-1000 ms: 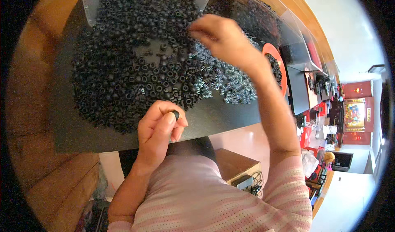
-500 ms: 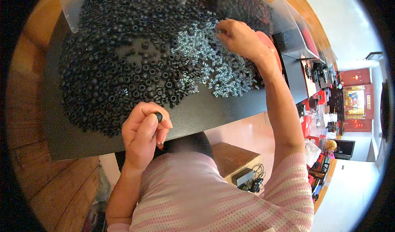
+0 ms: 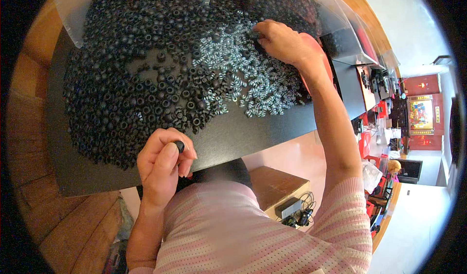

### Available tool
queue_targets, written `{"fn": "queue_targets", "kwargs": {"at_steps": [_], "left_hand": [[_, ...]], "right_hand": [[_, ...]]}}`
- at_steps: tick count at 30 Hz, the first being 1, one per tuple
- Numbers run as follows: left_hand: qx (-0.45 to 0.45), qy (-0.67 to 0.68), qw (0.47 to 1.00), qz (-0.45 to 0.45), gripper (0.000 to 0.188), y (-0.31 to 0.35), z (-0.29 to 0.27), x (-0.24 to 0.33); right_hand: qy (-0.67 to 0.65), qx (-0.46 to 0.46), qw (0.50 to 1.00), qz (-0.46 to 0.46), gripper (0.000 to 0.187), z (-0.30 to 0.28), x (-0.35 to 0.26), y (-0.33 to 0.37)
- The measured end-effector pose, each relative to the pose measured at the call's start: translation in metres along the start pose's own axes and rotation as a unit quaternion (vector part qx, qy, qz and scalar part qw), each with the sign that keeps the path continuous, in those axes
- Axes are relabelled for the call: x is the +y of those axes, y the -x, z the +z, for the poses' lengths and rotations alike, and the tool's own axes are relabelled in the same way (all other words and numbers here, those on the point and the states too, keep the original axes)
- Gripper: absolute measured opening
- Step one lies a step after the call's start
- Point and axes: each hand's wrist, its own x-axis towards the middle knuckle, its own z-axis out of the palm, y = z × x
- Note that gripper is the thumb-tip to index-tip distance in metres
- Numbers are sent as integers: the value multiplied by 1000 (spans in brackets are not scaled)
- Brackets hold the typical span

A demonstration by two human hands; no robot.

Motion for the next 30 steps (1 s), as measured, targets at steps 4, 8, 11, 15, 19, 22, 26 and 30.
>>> {"fn": "queue_targets", "kwargs": {"at_steps": [4,8,11,15,19,22,26,30], "left_hand": [[15,-12,1000,0,22,1,-1,1],[18,-10,1000,-9,23,0,0,1],[19,-1,1000,-8,23,-1,0,0],[13,-2,1000,-2,24,-1,-1,-2],[12,-16,1000,2,25,-2,1,-1],[13,-24,1000,-2,26,-2,2,1],[14,-22,1000,1,26,-2,3,2],[14,-25,1000,-9,25,-1,3,2]], "right_hand": [[-122,-3,993,5,34,-12,-8,-2],[-59,16,998,30,28,-16,0,1],[-14,-17,999,30,24,-17,0,0],[-55,-91,994,1,24,-15,1,1],[-77,-48,996,-16,29,-15,9,-3],[-11,2,1000,-21,23,-9,7,-9],[-44,-75,995,-57,24,-14,5,-8],[-27,-56,998,12,22,-24,6,-11]]}}
